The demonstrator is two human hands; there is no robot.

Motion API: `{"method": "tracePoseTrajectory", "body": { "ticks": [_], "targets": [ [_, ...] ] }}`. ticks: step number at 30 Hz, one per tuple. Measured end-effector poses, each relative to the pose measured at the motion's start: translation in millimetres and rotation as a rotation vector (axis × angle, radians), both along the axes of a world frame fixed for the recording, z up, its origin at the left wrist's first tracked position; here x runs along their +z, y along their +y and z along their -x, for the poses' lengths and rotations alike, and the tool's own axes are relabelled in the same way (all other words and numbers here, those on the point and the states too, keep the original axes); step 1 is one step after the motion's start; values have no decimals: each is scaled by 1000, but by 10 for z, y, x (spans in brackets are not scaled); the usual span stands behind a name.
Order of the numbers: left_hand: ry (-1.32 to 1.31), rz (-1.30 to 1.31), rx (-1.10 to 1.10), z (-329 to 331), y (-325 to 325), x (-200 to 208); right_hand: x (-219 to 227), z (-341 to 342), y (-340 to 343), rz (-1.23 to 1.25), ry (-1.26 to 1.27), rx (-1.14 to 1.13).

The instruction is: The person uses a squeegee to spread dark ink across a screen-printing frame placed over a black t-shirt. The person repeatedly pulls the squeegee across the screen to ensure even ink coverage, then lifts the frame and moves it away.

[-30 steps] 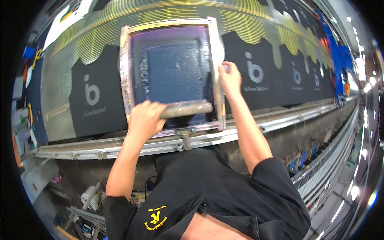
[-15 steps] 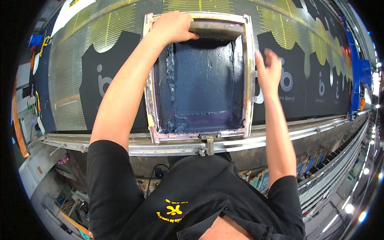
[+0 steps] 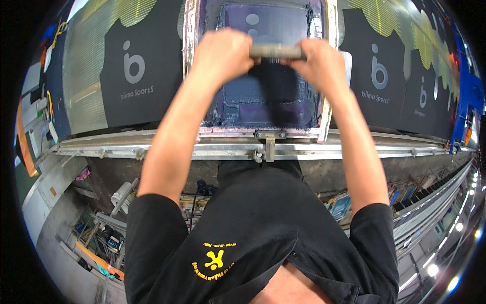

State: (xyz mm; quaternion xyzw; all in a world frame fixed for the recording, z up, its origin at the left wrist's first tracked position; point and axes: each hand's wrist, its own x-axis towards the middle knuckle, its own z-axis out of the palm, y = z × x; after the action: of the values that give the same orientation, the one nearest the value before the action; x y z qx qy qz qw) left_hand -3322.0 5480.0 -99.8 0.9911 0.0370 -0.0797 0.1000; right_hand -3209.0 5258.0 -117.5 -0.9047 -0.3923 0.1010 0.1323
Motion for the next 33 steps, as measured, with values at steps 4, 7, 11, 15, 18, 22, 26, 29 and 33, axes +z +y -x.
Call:
{"method": "tracePoseTrajectory", "body": {
  "ticks": [4,7,11,15,18,22,26,29,33],
  "targets": [
    [-19,84,20,1009,-541,-122,-94,876,-668,-113,-16,111],
    [-78,101,91,1526,-925,-184,-59,1321,-927,-271,-48,103],
    [-116,196,102,1959,-1219,-34,18,1606,-1228,-209,42,195],
    [131,274,12,1605,-933,412,400,1362,-1159,-208,132,219],
    [-23,154,-83,832,-456,325,369,696,-793,-217,-17,205],
    [33,51,-76,-549,412,263,350,-494,177,-25,24,34],
    [-27,-14,-53,-1329,947,134,202,-1312,772,-34,12,-12],
    [-108,0,91,-1266,816,8,52,-1096,823,-54,-94,-83],
    [-77,-32,31,-321,301,-117,-119,-311,269,-136,-123,13]
  ]
}}
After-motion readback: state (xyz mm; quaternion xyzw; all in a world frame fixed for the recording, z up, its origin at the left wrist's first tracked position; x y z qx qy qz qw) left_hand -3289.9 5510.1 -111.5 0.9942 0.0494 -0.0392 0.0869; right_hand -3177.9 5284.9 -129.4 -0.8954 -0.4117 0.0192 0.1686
